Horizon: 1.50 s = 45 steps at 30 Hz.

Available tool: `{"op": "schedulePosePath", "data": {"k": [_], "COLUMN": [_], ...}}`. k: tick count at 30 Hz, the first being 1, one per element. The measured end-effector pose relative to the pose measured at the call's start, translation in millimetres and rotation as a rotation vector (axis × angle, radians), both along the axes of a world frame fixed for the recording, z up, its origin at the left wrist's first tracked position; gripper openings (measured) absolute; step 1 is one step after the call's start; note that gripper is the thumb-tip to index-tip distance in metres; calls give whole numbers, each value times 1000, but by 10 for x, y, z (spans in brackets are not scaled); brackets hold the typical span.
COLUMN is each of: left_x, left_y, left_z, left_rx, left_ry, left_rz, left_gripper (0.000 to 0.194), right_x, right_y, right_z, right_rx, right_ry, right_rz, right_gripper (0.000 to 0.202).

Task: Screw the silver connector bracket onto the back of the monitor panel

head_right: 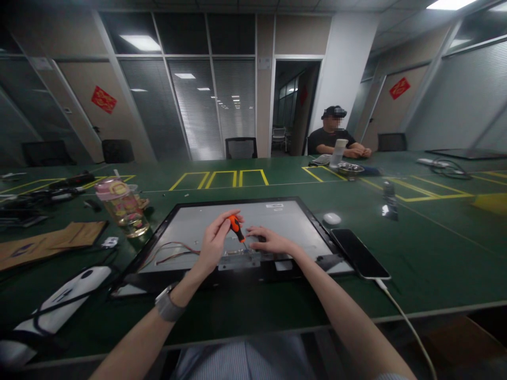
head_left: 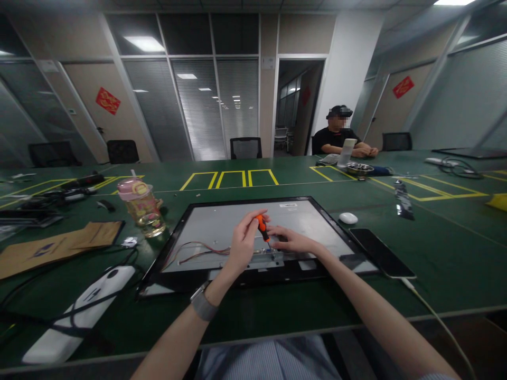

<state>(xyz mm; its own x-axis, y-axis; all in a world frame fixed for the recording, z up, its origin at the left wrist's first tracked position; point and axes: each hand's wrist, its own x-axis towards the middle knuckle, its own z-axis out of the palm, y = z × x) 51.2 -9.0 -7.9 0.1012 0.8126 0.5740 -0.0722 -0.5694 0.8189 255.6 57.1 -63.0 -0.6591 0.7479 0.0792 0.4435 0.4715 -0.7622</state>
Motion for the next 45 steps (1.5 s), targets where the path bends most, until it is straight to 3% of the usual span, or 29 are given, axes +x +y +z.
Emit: {"op": "schedulePosePath", "data": {"k": [8, 17, 25, 31, 37, 43, 45], "left_x": [15, 11, 6, 1, -9, -9, -3], "left_y": [-8, 55, 40, 12, 45, 42, 44], "left_z": [16, -73, -60, -36, -48, -36, -42], "left_rx": [39, -78, 50, 25, 58, -37, -33], "left_ry": [25, -66, 47, 11, 50, -26, -26], "left_rz": [94, -60, 122, 35, 167, 4, 21], "left_gripper": [22, 35, 23, 30, 21, 32, 30], "right_x": [5, -10, 0, -7, -7, 2, 2], "right_y": [12, 1, -11, -9, 15, 5, 9], "right_z": [-23, 10, 14, 16, -5, 14, 4], "right_rx": [-7, 14, 11, -9, 21, 29, 28], "right_ry": [10, 4, -17, -11, -11, -23, -14], "right_rz": [5, 16, 6, -3, 25, 27, 22], "right_gripper": [64, 62, 63, 64, 66, 66, 66]}}
